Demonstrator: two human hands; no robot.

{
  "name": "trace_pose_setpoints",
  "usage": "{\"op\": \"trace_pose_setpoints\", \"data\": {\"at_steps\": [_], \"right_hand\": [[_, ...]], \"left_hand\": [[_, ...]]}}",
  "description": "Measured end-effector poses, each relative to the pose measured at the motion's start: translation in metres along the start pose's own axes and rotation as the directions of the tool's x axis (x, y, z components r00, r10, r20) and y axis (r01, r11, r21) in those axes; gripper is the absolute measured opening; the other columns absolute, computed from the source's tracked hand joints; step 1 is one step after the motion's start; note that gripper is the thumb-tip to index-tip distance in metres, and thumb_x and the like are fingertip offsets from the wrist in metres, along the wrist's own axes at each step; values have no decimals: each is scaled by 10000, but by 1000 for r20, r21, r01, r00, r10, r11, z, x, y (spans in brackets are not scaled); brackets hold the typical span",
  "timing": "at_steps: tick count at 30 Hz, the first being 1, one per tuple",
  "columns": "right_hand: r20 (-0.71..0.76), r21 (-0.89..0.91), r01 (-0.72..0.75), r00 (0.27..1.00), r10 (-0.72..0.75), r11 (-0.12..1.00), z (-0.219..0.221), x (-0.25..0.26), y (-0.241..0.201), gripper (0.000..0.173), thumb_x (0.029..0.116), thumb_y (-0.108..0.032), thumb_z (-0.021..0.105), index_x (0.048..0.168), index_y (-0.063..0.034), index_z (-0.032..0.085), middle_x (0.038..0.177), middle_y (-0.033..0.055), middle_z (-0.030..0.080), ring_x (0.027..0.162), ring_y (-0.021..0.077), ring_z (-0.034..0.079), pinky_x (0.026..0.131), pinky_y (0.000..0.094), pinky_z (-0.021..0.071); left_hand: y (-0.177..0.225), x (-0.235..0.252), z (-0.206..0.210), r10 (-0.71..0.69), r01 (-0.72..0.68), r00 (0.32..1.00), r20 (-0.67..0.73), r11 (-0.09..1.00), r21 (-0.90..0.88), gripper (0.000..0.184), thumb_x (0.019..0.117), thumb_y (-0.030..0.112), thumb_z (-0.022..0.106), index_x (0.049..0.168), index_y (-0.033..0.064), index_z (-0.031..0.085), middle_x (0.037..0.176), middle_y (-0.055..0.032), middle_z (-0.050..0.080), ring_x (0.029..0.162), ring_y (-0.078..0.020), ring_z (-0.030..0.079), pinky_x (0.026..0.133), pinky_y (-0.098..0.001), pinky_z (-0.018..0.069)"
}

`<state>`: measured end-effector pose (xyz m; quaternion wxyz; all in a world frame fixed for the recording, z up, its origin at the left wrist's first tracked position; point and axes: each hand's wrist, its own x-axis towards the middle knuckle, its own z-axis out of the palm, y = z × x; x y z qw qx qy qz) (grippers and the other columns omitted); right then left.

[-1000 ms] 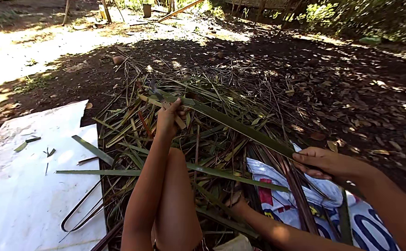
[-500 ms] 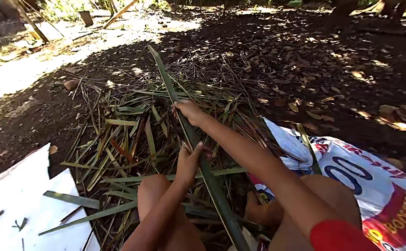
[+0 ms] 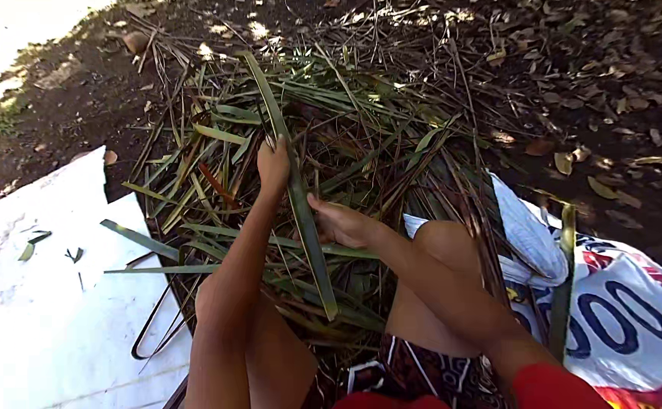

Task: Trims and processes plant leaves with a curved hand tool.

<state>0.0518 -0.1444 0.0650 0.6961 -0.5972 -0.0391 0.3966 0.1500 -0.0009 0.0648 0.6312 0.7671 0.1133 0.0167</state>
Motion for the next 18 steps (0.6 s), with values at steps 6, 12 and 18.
{"op": "trace_pose_setpoints", "data": {"at_steps": [6,12,18], "right_hand": [[-23,51,-56,998,57,997,42,-15,6,423,1135,-345,276,1099,-18,541,668,3,594,549,66,621,558,209,560],[19,-261,25,1000,-21,965,28,-17,14,569,1120,-416,318,757,-52,562,551,-3,468,451,29,464,453,168,393],[153,-229,181,977,-148,956,32,-26,11,516,1124,-306,354,681,-90,509,529,-47,435,436,-14,391,433,149,324]], "left_hand": [[6,36,-41,-28,5,972,-233,995,-98,352,1128,294,369,1187,-15,527,829,-49,645,661,-106,650,652,-285,565],[-4,53,-69,-52,40,934,-353,998,-41,339,1125,270,353,1199,-2,541,891,-50,624,701,-108,654,683,-290,569],[11,40,-51,-66,52,954,-292,997,-56,296,1130,247,348,1121,17,535,778,-4,621,623,-69,637,624,-238,555]]}}
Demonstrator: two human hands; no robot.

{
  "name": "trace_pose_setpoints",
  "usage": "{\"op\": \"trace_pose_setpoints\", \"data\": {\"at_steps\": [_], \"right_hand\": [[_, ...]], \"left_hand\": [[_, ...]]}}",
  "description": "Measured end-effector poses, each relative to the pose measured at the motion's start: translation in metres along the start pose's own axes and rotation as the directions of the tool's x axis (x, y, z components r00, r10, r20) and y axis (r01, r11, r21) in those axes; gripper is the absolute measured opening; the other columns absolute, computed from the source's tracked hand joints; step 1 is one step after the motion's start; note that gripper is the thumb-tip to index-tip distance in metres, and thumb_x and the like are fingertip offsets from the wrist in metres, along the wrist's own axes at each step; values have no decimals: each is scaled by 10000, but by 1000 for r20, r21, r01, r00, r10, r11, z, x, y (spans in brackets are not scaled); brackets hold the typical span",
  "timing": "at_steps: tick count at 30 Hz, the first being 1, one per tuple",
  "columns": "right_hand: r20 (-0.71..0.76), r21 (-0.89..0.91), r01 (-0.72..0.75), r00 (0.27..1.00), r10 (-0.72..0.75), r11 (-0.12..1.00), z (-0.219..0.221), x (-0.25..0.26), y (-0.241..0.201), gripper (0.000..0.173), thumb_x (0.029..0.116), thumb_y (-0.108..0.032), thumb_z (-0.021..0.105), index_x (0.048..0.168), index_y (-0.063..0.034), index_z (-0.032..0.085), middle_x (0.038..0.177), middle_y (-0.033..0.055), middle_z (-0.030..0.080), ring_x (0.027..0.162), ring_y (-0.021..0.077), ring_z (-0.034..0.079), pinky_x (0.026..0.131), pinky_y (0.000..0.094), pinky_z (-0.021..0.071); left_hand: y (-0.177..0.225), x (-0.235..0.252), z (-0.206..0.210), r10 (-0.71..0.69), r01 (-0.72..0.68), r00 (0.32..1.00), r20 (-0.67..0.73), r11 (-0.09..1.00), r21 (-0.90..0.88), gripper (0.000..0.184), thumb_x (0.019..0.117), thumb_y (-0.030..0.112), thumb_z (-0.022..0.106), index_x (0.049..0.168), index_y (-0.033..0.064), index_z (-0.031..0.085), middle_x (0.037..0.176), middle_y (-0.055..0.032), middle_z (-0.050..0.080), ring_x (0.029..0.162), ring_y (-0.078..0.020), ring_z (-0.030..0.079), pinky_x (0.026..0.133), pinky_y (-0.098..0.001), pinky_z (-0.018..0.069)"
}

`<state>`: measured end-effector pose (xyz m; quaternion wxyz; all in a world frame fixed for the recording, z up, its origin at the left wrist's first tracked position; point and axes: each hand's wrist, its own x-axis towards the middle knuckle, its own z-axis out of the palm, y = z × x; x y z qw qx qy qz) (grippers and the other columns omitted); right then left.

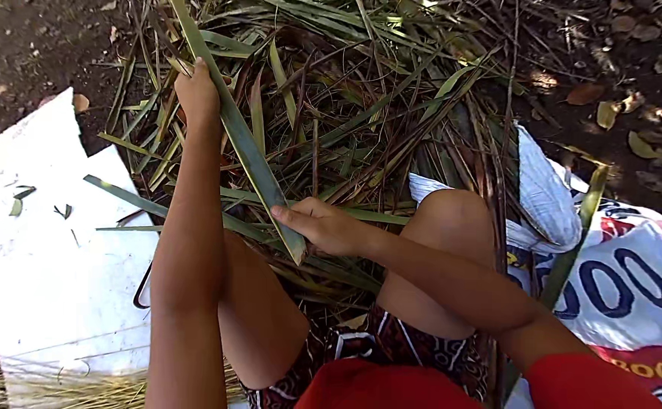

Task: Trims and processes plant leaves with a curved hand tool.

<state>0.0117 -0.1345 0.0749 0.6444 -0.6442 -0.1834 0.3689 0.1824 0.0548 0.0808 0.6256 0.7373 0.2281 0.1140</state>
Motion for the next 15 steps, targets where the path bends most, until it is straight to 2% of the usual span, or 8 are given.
{"op": "trace_pose_setpoints", "data": {"at_steps": [3,6,8,9,11,12,13,15], "right_hand": [[34,-46,79,996,-77,996,2,-3,1,435,1107,-211,410,706,-78,516,546,-69,436,464,-40,400,458,131,335],[212,33,20,977,-27,999,-2,-7,3,251,1083,-154,473,1014,-2,660,691,-85,565,544,-74,470,529,107,409],[306,170,1,950,-54,985,-2,-5,9,214,1034,-79,538,1177,9,671,785,-80,659,594,-69,559,563,112,483],[299,236,14,950,-86,972,-2,-4,11,184,995,-42,570,1144,-15,675,789,-80,682,604,-55,596,568,121,512],[135,290,125,976,-170,949,-5,-1,10,121,932,14,596,987,-63,672,736,-79,681,583,-32,616,553,133,533],[-2,260,221,973,-229,940,-10,1,9,126,931,27,594,962,-71,667,726,-75,674,577,-28,611,552,136,532],[-148,197,323,943,-297,926,-15,2,7,122,956,16,591,970,-84,660,731,-77,677,580,-30,608,560,139,534],[-388,86,503,812,-436,860,-27,8,7,100,1010,-46,580,988,-107,656,741,-69,692,596,-13,628,591,164,558]], "left_hand": [[-2,-4,6,-22,21,996,82,1000,15,302,1122,253,386,1174,5,550,843,-30,618,682,-83,637,665,-253,549],[13,-26,15,17,17,979,204,987,-161,203,1114,224,421,1127,47,520,783,-5,624,594,-56,608,549,-198,517],[26,-53,20,142,-47,919,367,965,-256,176,1116,205,403,1137,66,508,804,16,622,633,-39,613,596,-192,535],[31,-67,21,228,-129,855,466,963,-235,192,1115,207,391,1153,67,517,824,28,615,678,-31,621,650,-204,552],[41,-95,19,351,-367,702,620,924,-107,260,1093,220,442,1224,41,578,880,8,637,750,-38,634,717,-241,560],[46,-111,16,403,-496,649,646,867,-43,260,1079,218,487,1218,34,609,879,1,630,745,-31,609,708,-233,532],[48,-125,11,474,-609,625,620,793,8,238,1064,224,530,1172,39,635,846,5,616,705,-18,569,667,-210,486],[47,-144,-3,614,-732,627,479,675,93,207,1045,225,561,1035,30,630,736,26,526,601,8,456,569,-163,383]]}}
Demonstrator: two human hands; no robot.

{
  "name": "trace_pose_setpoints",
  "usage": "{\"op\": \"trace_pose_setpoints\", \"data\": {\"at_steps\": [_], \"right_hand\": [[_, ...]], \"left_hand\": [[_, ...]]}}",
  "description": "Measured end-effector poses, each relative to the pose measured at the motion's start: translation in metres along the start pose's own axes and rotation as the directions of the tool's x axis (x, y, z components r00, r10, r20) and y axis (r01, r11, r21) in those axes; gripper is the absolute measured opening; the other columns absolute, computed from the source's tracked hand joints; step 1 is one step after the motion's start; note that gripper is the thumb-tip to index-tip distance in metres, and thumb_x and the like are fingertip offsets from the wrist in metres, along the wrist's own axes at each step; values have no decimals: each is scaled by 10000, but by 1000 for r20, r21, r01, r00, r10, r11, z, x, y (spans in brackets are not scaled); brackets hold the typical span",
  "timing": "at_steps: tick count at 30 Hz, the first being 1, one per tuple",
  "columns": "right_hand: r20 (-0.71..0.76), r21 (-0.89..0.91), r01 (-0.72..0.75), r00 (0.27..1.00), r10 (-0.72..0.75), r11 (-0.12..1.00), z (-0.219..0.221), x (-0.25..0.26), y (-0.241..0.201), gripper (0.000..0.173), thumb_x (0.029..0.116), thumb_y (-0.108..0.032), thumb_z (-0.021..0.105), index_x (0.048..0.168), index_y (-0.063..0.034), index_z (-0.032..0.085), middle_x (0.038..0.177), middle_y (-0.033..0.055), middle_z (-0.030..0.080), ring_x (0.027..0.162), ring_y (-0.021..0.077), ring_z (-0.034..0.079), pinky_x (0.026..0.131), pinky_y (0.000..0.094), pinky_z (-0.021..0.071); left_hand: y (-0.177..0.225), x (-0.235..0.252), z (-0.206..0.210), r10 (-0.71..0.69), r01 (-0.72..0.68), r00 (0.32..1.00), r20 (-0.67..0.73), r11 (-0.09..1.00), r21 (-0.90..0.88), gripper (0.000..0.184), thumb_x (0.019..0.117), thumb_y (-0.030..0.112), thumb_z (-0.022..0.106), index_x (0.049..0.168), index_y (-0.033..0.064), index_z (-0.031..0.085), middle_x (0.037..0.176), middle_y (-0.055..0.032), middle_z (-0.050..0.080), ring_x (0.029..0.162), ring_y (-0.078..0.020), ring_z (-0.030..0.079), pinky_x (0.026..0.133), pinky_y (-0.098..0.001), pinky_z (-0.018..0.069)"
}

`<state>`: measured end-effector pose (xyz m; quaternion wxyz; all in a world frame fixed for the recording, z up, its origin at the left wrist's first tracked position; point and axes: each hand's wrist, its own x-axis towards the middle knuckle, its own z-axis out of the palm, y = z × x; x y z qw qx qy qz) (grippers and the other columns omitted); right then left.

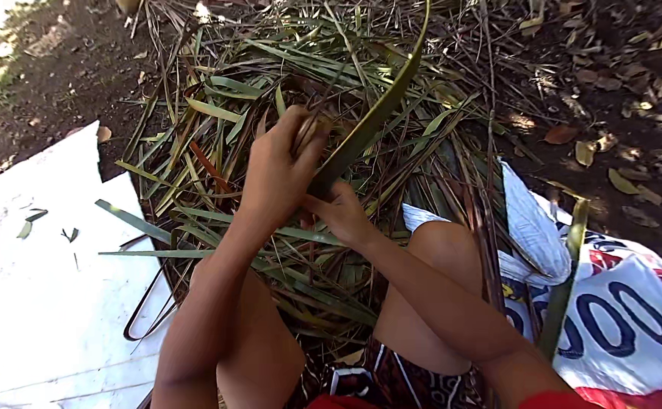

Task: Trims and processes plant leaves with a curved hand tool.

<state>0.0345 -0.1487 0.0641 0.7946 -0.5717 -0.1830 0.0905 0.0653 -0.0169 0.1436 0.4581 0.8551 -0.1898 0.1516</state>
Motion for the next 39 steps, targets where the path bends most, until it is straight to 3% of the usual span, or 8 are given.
{"op": "trace_pose_setpoints", "data": {"at_steps": [5,12,16,20,23,26,28,39], "right_hand": [[-268,-19,168,949,-167,986,-14,7,-12,131,1032,-69,558,980,-120,667,738,-66,707,598,2,648,610,186,580],[-222,-547,250,877,-426,799,-16,-8,-20,136,1015,-161,625,1002,-30,657,697,-57,628,548,-26,561,528,149,515],[151,-888,315,888,-434,336,14,-62,-61,265,1030,-264,575,915,-53,687,764,48,676,707,108,649,657,225,525],[147,-989,134,874,-463,-61,15,-51,-65,423,1028,-382,553,1195,-13,676,1171,140,704,1112,288,668,957,434,500],[99,-986,130,961,-258,107,-5,-26,-56,409,1023,-312,567,1167,64,634,859,161,702,731,306,724,639,433,590],[103,-946,140,985,-139,292,-17,-16,-62,408,1065,-328,498,1265,24,547,790,117,663,668,277,679,599,426,564],[96,-929,145,983,-158,339,-27,-13,-67,503,1031,-448,534,1236,10,573,774,107,652,669,260,664,584,426,548],[234,-961,276,871,-432,35,-28,-12,-61,197,964,-27,526,1112,50,630,828,127,650,612,208,657,529,290,553]], "left_hand": [[-5,-20,-6,-260,260,957,128,965,12,302,1073,300,522,1226,92,679,716,-28,586,535,-109,494,504,-303,432],[-29,-23,1,-326,454,887,328,745,-488,147,1016,102,522,1003,87,667,589,44,550,443,-8,478,445,-152,438],[-35,-18,-22,-196,324,920,339,865,-382,131,1011,96,551,958,95,671,552,56,524,397,4,435,384,-149,393],[-23,-27,-16,-69,242,944,322,809,-536,122,978,122,565,935,146,677,564,85,537,426,24,459,420,-131,417],[-21,-29,4,-108,124,992,63,908,-400,171,1038,267,518,1076,150,637,597,106,485,442,28,413,430,-143,388],[-29,-34,10,64,-74,987,-150,995,-61,566,1074,544,343,1323,57,490,658,88,444,497,36,401,477,-157,388],[-32,-41,9,243,-234,960,-143,969,74,624,1073,598,235,1153,36,493,674,15,460,538,-14,458,514,-191,432],[-49,-47,23,305,-310,950,65,905,291,511,1086,438,321,949,20,582,572,-27,465,457,-131,470,434,-283,409]]}}
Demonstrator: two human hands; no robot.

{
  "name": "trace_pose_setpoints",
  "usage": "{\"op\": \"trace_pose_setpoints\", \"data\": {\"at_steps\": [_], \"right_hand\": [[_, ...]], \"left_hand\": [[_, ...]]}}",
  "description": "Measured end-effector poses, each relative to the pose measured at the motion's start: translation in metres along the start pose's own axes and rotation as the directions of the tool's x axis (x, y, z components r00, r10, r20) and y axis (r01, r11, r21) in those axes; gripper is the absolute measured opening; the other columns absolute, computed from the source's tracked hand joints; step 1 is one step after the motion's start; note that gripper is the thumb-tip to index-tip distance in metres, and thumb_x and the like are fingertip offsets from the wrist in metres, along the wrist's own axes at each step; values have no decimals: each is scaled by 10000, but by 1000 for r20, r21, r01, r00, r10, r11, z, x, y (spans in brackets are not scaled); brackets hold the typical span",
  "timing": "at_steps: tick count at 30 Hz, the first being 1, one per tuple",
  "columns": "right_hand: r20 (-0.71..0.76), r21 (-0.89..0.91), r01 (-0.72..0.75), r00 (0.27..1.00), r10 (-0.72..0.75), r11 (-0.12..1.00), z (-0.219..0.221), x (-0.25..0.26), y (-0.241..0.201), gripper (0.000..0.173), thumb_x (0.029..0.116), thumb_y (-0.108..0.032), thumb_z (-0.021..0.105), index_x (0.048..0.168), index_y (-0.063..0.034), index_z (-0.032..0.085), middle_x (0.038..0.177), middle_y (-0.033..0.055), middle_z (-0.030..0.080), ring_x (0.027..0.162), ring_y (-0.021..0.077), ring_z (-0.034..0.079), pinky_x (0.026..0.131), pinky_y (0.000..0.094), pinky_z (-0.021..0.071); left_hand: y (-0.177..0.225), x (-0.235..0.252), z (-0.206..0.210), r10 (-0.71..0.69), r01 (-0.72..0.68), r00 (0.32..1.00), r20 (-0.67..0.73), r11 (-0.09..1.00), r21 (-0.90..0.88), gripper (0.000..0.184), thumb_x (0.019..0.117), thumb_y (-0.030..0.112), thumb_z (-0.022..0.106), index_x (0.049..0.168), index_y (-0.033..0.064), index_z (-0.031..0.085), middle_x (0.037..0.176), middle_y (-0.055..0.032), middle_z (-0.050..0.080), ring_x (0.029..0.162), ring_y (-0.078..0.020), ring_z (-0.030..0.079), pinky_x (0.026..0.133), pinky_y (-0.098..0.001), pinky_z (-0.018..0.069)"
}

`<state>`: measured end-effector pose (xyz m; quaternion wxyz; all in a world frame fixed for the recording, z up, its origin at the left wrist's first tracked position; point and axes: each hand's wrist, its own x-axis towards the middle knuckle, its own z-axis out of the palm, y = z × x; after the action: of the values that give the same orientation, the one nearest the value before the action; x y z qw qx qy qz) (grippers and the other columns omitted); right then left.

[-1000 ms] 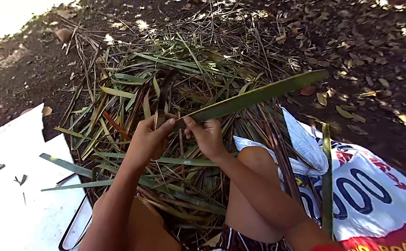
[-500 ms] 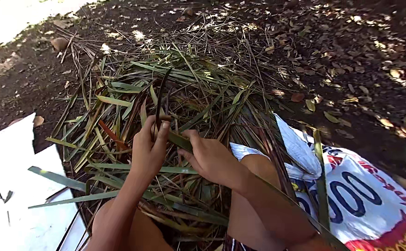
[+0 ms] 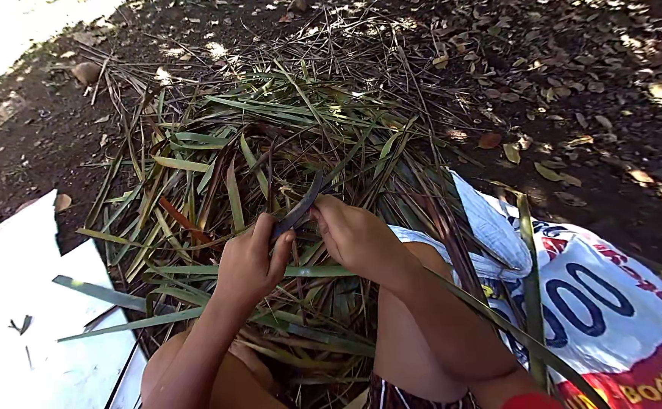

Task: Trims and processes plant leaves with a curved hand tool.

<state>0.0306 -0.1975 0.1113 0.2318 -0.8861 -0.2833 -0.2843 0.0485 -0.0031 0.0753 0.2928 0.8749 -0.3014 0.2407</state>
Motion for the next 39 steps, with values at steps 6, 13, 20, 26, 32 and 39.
{"op": "trace_pose_setpoints", "data": {"at_steps": [6,13,20,26,32,39], "right_hand": [[-60,-74,-167,985,163,983,10,4,2,239,982,-146,608,1080,67,657,790,151,647,588,251,662,506,339,546],[-20,-92,-164,987,162,982,11,4,5,160,915,22,618,1032,115,674,829,204,656,652,295,689,561,360,574],[95,-145,-259,957,274,955,18,3,11,136,970,2,606,1050,104,650,924,226,668,773,329,721,649,401,601],[38,-187,-274,957,286,943,26,1,9,183,959,16,612,1108,111,659,937,228,657,788,337,711,662,391,600],[-17,-155,-241,970,241,958,23,3,7,202,960,7,603,1130,104,653,909,205,634,727,300,687,609,354,581],[-70,-147,-159,986,150,976,32,-2,20,188,940,24,588,1101,90,660,836,171,612,650,274,650,544,334,549]], "left_hand": [[26,8,5,-224,216,973,56,969,119,518,1067,475,326,891,46,558,542,-8,419,439,-174,477,413,-336,383],[29,14,4,-235,213,966,113,961,176,505,1072,450,314,824,70,534,516,5,376,424,-171,460,406,-325,357],[4,38,17,-252,207,934,251,959,195,537,1089,439,349,833,17,561,519,-84,444,465,-300,541,434,-440,410],[-7,39,16,-285,371,859,426,919,-134,490,1104,431,292,883,73,544,553,-11,399,460,-158,436,450,-330,357],[-5,41,19,-95,619,768,634,367,-695,320,1101,246,290,931,122,531,573,46,442,418,-11,402,406,-132,367],[-30,38,26,93,675,722,685,118,-728,383,1057,348,361,731,188,484,500,81,401,344,20,347,345,-116,326]]}}
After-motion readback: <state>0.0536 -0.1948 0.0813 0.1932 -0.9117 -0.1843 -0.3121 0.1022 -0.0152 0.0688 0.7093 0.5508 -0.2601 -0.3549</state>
